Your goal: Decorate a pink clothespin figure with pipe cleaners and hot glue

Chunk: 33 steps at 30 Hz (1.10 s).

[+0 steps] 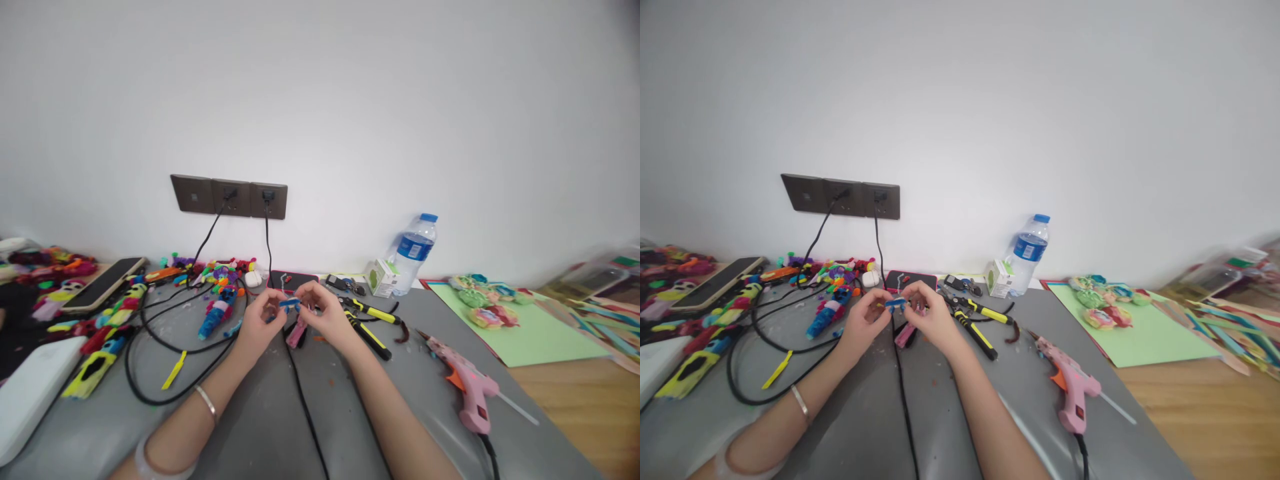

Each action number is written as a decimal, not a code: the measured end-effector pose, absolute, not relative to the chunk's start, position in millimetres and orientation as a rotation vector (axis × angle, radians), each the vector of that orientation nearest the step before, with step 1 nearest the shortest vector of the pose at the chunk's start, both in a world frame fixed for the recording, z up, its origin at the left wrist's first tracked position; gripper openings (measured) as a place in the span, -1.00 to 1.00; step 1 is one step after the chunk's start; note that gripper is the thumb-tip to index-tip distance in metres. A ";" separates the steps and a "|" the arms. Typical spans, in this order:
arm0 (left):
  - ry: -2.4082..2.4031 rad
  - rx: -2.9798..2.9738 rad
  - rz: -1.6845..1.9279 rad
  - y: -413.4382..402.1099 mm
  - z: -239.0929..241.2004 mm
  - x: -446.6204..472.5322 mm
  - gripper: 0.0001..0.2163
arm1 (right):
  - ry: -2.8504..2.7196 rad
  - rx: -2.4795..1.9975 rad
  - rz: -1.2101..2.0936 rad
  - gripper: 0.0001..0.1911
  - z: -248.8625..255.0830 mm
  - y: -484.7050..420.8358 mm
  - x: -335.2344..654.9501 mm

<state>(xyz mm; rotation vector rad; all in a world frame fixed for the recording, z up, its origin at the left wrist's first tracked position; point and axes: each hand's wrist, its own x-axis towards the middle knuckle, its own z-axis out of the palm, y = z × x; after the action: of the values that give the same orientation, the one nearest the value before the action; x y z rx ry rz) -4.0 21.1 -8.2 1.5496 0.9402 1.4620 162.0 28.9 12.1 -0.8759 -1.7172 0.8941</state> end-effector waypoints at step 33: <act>0.947 1.496 1.464 21.6 -9.6 -3.6 -0.87 | -1.707 -0.895 0.949 -0.90 13.2 27.2 159.3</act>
<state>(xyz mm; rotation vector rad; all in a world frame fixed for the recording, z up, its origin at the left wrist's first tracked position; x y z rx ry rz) -3.6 21.6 -9.6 1.4956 0.9468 1.4636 159.3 27.2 13.2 -0.8948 -1.7072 0.9493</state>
